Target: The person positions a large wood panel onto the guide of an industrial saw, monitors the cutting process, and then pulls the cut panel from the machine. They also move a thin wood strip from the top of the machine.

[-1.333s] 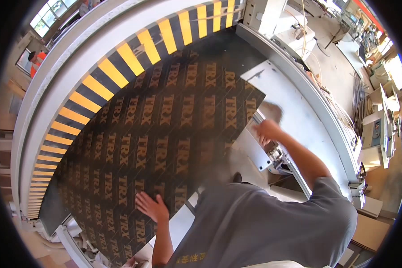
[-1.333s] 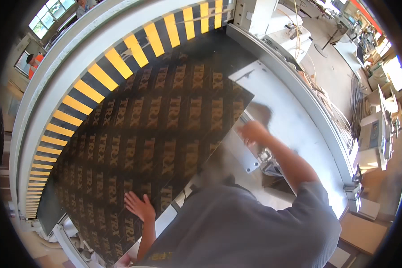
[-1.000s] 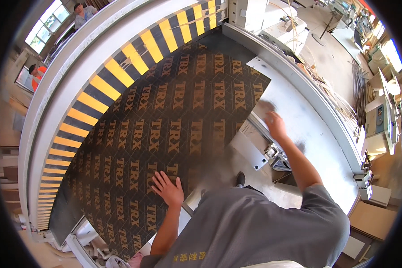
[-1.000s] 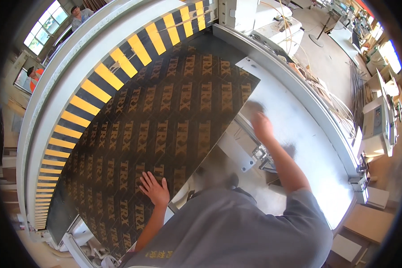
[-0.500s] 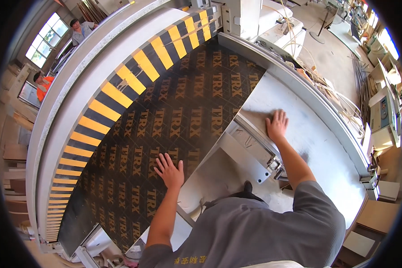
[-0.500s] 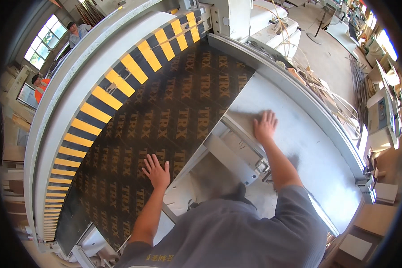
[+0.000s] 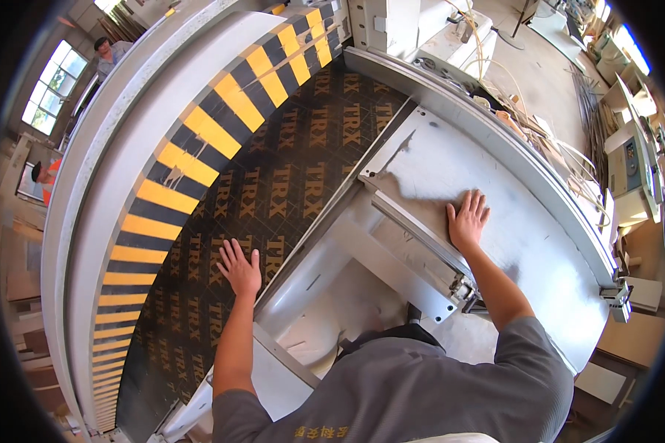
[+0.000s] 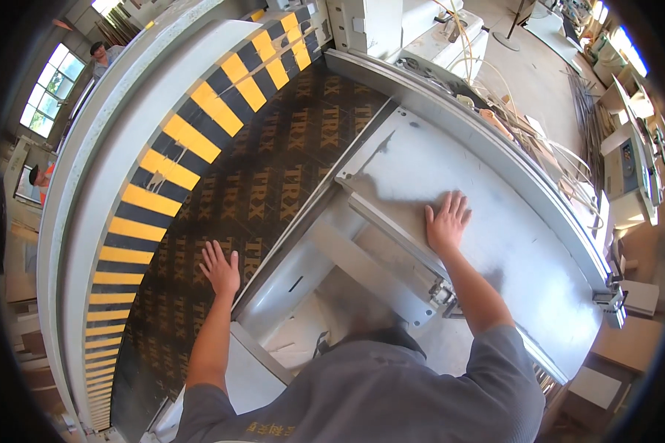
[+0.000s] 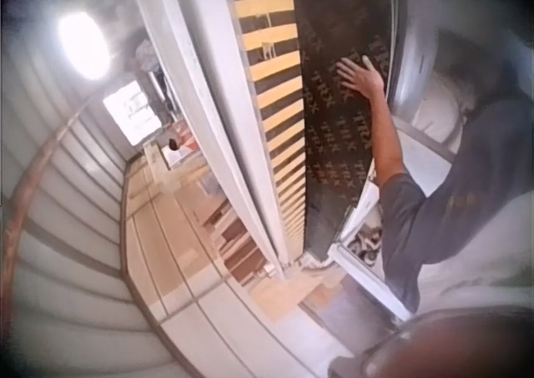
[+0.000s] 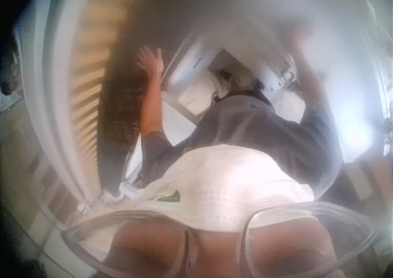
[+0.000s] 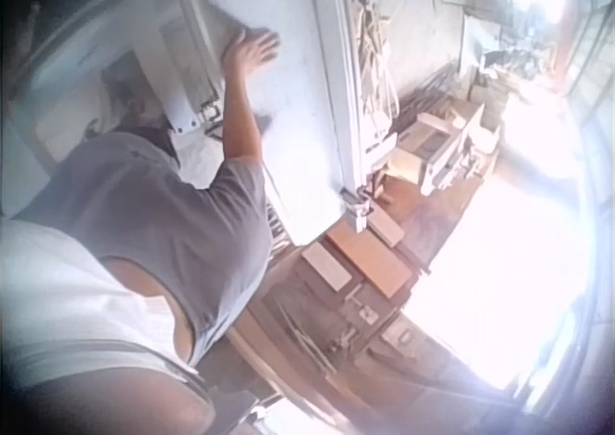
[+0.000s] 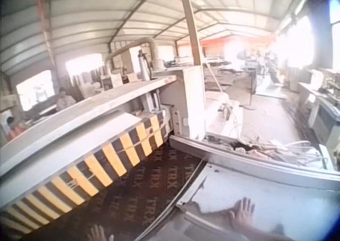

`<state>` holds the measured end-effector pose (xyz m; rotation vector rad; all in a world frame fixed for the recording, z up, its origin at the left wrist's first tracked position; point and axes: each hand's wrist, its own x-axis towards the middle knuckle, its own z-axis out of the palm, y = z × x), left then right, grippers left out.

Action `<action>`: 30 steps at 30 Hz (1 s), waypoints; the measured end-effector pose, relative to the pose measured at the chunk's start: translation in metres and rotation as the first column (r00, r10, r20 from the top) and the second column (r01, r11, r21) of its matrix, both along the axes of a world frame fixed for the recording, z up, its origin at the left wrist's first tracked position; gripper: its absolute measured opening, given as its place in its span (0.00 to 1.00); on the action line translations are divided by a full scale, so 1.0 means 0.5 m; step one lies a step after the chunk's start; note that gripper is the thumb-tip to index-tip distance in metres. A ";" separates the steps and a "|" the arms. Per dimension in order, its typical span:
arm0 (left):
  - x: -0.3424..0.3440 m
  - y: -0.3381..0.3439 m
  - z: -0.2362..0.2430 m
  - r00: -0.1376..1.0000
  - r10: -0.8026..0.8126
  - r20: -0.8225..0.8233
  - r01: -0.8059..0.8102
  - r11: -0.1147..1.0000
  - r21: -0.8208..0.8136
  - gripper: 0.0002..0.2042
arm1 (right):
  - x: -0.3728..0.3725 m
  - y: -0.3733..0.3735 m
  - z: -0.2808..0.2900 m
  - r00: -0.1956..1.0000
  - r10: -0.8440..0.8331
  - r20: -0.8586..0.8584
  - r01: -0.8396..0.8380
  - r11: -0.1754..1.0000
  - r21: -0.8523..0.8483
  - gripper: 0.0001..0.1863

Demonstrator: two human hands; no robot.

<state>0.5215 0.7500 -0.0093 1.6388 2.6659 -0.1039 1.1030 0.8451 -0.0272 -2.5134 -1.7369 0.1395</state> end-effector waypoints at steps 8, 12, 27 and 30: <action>-0.178 0.205 -0.022 0.995 0.089 -0.054 -0.088 0.996 0.018 0.41 | -0.018 0.010 -0.003 0.997 -0.057 0.051 0.059 0.998 -0.030 0.44; -0.218 0.284 -0.024 0.988 0.138 -0.064 -0.137 0.990 0.024 0.42 | -0.024 0.013 -0.008 0.995 -0.053 0.082 0.055 0.998 -0.026 0.43; -0.152 0.412 -0.027 0.935 -0.341 -0.098 0.348 0.935 0.068 0.43 | -0.016 0.012 -0.020 0.990 -0.021 0.138 0.024 1.000 -0.020 0.42; -0.184 0.440 -0.024 0.937 -0.338 -0.087 0.344 0.936 0.071 0.42 | -0.010 0.014 -0.032 0.989 -0.018 0.146 0.021 1.000 -0.019 0.42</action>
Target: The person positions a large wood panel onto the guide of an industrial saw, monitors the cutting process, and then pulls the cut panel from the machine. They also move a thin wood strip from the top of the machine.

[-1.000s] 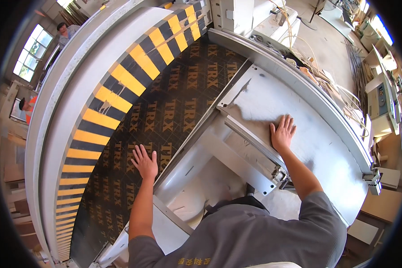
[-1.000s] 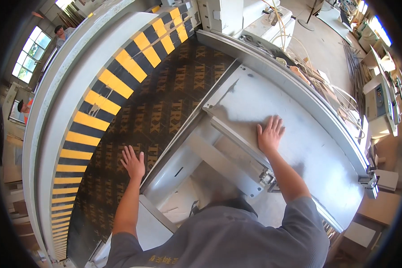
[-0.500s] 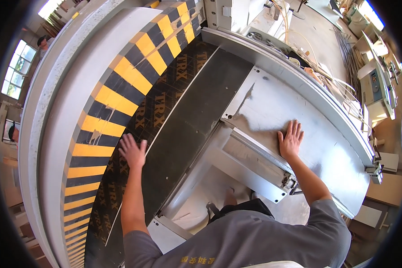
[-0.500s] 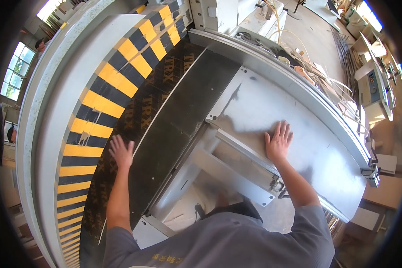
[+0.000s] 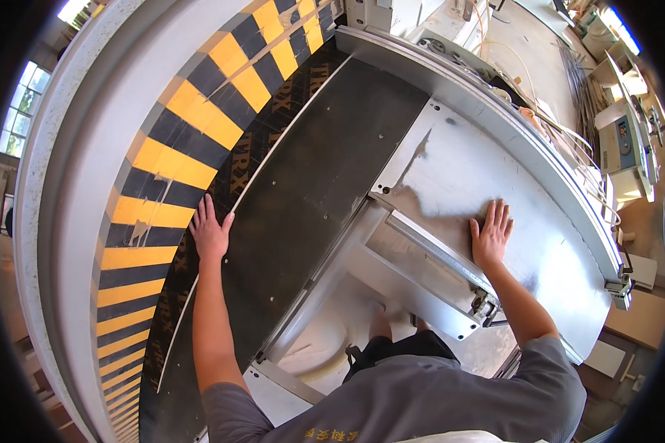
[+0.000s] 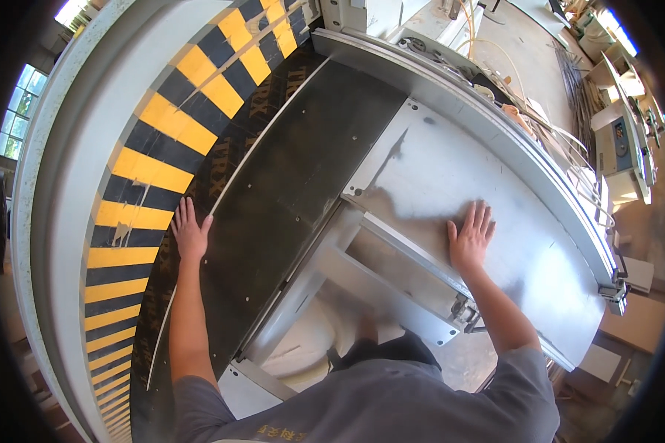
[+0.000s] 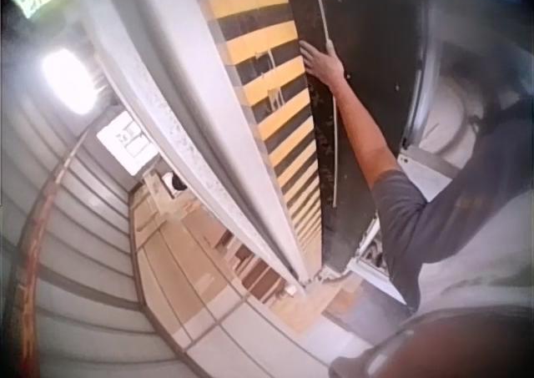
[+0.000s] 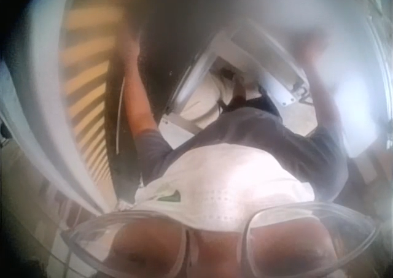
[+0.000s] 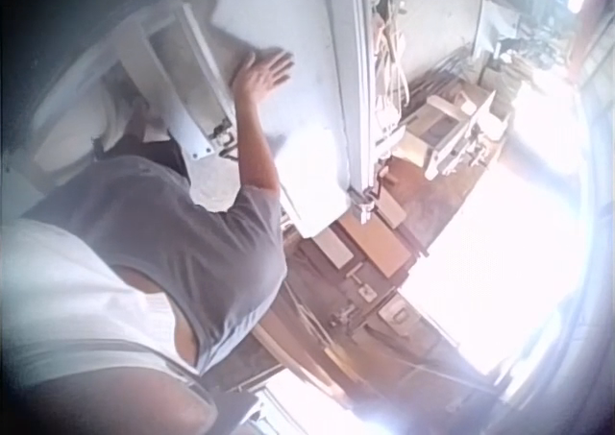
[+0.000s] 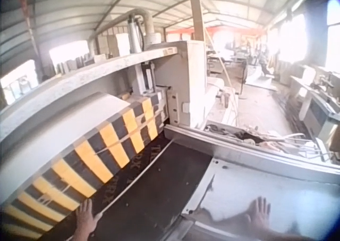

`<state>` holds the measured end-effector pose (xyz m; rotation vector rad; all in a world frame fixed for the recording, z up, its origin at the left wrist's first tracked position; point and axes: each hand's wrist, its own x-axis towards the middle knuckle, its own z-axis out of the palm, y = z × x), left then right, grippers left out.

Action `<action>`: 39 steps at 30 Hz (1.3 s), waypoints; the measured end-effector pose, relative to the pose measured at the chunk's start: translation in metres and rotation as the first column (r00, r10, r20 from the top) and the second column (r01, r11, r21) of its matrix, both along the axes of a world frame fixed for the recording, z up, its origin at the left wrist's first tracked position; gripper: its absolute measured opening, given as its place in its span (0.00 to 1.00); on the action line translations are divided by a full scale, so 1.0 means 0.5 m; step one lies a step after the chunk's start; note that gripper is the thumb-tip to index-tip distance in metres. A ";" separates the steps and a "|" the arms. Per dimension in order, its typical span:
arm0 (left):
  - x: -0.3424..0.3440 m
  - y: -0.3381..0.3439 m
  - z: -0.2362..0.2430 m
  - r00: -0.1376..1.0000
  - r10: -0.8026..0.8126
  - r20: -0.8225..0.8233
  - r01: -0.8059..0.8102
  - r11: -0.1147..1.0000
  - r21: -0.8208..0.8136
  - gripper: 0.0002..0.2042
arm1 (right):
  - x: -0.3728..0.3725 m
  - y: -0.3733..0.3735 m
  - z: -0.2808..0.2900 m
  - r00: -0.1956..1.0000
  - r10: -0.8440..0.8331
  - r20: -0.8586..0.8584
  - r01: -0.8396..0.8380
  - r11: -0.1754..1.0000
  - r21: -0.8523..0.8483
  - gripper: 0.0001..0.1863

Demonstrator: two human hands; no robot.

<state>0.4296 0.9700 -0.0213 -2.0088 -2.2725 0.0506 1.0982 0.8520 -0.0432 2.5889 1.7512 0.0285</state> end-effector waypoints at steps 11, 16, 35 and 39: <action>-0.062 0.076 -0.001 0.961 0.187 0.204 -0.156 0.975 -0.155 0.40 | 0.005 -0.004 0.000 0.999 0.008 0.037 -0.008 1.000 -0.001 0.42; -0.107 0.096 -0.019 0.950 0.212 0.231 -0.180 0.972 -0.150 0.43 | 0.000 -0.002 0.005 1.000 0.015 0.016 -0.015 1.000 -0.015 0.42; -0.111 0.126 -0.002 0.764 0.281 0.581 -0.190 0.958 -0.215 0.44 | 0.010 0.001 0.002 0.999 0.014 0.031 -0.013 1.000 -0.012 0.42; -0.135 0.118 -0.008 0.861 0.191 0.471 -0.165 0.982 -0.096 0.45 | -0.009 0.005 0.013 1.000 0.004 -0.014 -0.004 1.000 0.000 0.42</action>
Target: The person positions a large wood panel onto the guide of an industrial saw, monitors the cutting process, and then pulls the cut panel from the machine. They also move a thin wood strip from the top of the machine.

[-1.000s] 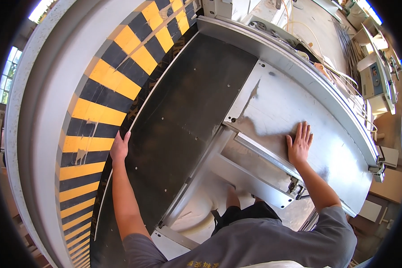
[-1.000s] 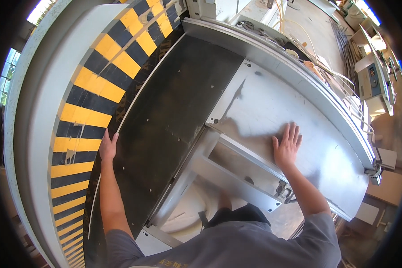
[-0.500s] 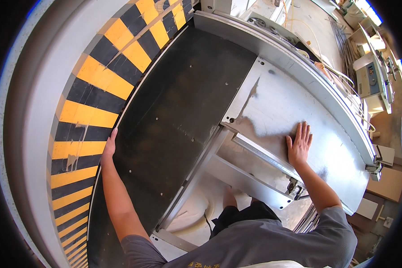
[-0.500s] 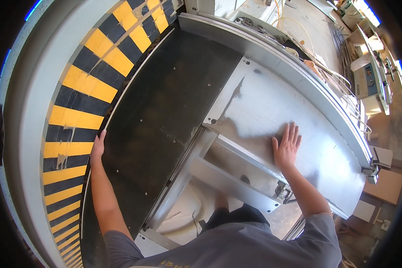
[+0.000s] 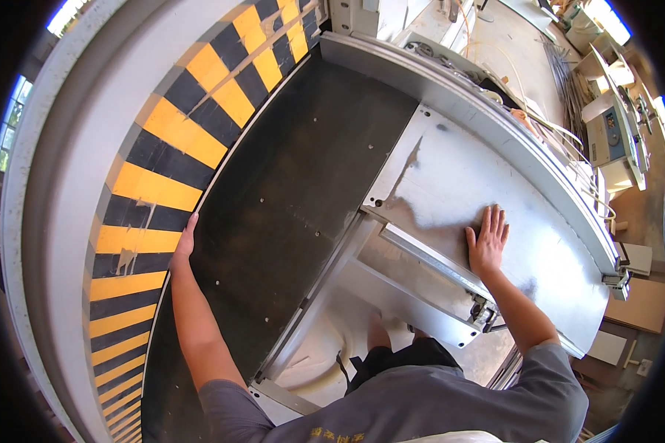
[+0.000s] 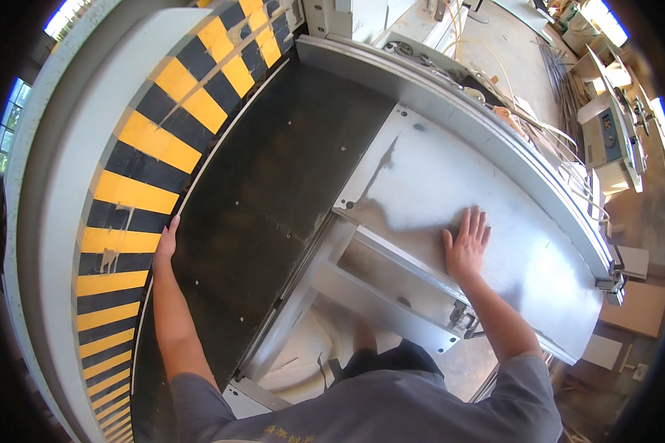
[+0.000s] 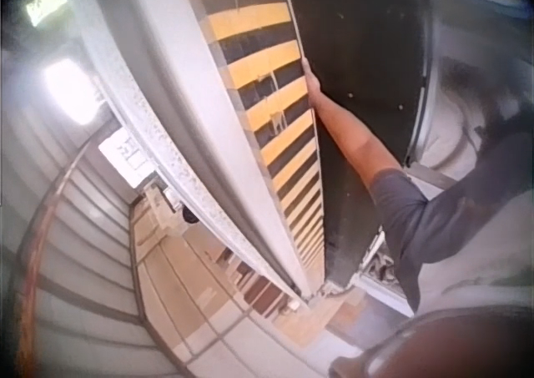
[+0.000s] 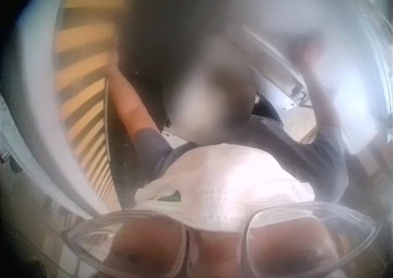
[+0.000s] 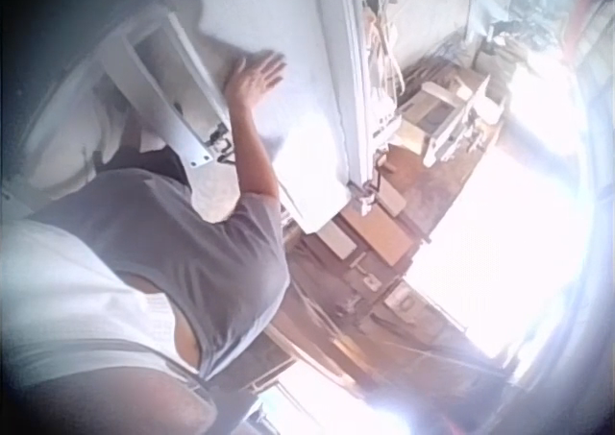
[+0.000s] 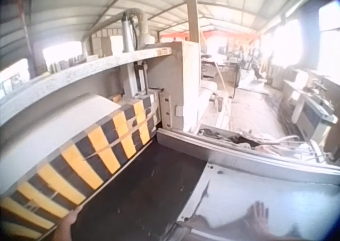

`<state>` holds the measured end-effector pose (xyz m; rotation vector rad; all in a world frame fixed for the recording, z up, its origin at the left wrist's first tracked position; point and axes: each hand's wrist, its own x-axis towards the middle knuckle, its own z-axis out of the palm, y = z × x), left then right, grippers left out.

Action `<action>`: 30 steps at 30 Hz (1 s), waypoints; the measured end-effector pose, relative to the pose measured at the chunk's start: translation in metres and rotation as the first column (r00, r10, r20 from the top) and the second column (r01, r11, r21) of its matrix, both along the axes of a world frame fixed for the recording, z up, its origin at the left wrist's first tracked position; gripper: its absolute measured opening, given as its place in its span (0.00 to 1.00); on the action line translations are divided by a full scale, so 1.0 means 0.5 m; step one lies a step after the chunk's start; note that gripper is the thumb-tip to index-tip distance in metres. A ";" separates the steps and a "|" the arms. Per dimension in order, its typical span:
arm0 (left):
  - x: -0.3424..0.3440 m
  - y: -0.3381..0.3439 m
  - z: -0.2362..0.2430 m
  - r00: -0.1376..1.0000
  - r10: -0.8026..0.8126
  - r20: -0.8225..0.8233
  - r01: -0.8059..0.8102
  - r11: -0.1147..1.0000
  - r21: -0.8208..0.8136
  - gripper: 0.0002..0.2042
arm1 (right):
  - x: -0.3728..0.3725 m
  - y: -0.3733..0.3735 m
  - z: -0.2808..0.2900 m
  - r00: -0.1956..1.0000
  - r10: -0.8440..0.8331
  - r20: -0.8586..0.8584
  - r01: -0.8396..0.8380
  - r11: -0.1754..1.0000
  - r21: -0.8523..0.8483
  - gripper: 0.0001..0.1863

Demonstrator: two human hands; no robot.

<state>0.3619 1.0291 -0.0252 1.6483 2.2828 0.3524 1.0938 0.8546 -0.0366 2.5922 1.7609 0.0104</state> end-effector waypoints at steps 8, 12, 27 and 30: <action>0.215 -0.042 0.044 0.970 0.064 -0.236 -0.077 0.996 -0.046 0.35 | 0.030 -0.035 0.019 0.999 -0.017 -0.040 0.018 0.999 0.030 0.42; 0.278 -0.181 -0.018 0.878 -0.258 -0.402 0.348 0.923 0.166 0.35 | -0.002 -0.013 0.025 0.997 0.029 -0.076 -0.024 0.998 0.062 0.41; 0.231 -0.892 0.020 0.978 -0.151 -0.146 0.174 0.972 0.160 0.32 | -0.002 -0.020 0.021 0.994 0.002 -0.106 0.004 0.998 0.058 0.40; 0.239 -0.902 0.018 0.985 -0.096 -0.143 0.123 0.973 0.193 0.31 | -0.001 -0.021 0.022 0.995 -0.005 -0.103 0.011 0.998 0.057 0.39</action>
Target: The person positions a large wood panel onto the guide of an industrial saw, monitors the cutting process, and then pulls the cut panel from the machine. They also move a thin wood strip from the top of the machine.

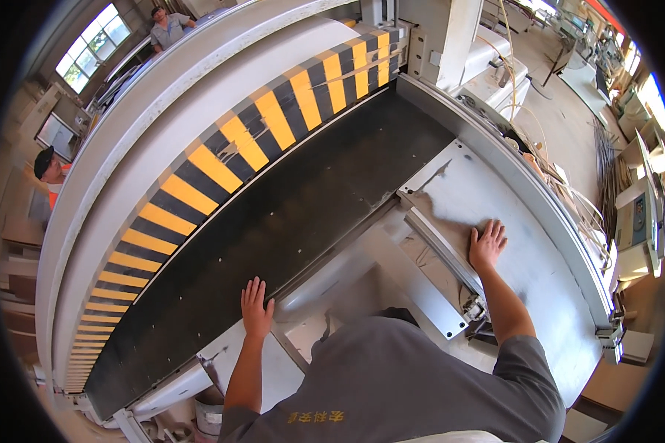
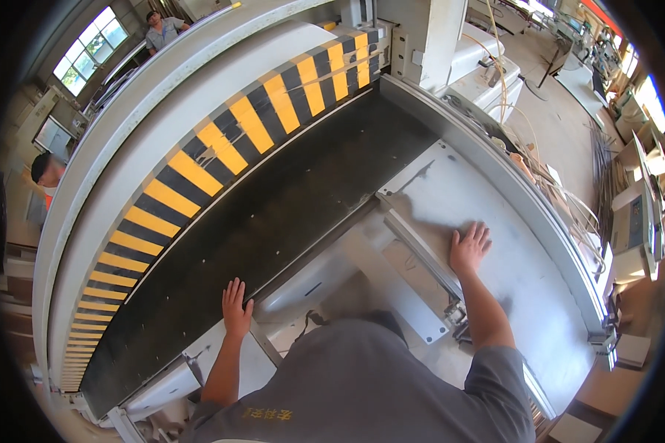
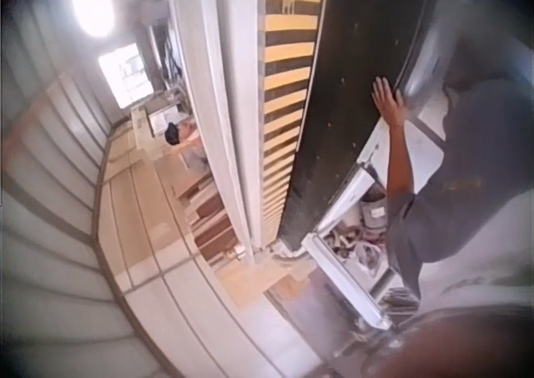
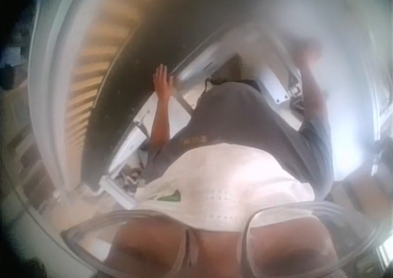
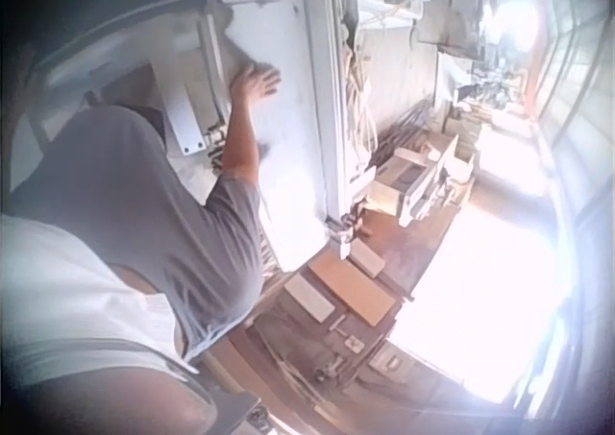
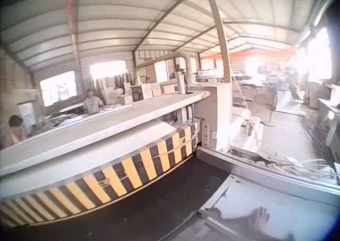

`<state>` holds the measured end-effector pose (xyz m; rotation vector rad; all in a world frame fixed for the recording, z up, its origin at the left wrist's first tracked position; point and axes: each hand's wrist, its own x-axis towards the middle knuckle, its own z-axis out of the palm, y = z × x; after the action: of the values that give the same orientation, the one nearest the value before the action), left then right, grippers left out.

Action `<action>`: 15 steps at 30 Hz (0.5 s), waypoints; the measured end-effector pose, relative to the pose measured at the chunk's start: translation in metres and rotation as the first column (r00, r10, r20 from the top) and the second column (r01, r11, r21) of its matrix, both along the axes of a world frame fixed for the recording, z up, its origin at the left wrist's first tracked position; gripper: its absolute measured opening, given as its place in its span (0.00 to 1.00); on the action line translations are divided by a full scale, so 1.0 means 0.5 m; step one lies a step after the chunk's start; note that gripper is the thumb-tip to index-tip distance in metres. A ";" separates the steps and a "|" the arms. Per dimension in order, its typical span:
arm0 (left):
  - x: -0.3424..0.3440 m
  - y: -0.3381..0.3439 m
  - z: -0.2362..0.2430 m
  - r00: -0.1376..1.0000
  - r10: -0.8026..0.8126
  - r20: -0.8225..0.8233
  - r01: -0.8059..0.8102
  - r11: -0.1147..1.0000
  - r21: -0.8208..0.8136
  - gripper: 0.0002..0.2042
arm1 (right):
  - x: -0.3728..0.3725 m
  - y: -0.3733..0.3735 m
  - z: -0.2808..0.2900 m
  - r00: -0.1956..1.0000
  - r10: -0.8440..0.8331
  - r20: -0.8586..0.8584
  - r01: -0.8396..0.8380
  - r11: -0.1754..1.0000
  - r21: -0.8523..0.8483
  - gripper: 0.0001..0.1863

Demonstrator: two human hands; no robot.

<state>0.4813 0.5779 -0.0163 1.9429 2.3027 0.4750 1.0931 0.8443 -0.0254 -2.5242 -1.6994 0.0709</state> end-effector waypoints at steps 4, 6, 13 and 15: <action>0.018 0.014 0.010 1.000 0.025 -0.005 -0.025 1.000 0.011 0.29 | 0.010 -0.002 0.001 1.000 -0.007 -0.003 0.007 1.000 0.022 0.39; 0.014 0.000 0.004 0.999 -0.047 -0.017 0.048 0.998 0.031 0.29 | 0.012 -0.005 -0.004 1.000 -0.008 -0.003 0.008 1.000 0.030 0.39; 0.017 0.005 0.024 0.963 -0.269 0.002 0.269 0.963 -0.004 0.27 | 0.003 -0.011 0.009 0.999 -0.014 -0.031 0.015 0.999 0.036 0.39; 0.021 0.005 0.027 0.968 -0.249 0.012 0.250 0.968 -0.025 0.27 | 0.000 -0.011 0.019 0.999 -0.022 -0.039 0.023 0.999 0.027 0.39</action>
<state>0.4916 0.5802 -0.0027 2.1723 2.0078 0.4239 1.0929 0.8388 -0.0158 -2.5046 -1.6455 0.0935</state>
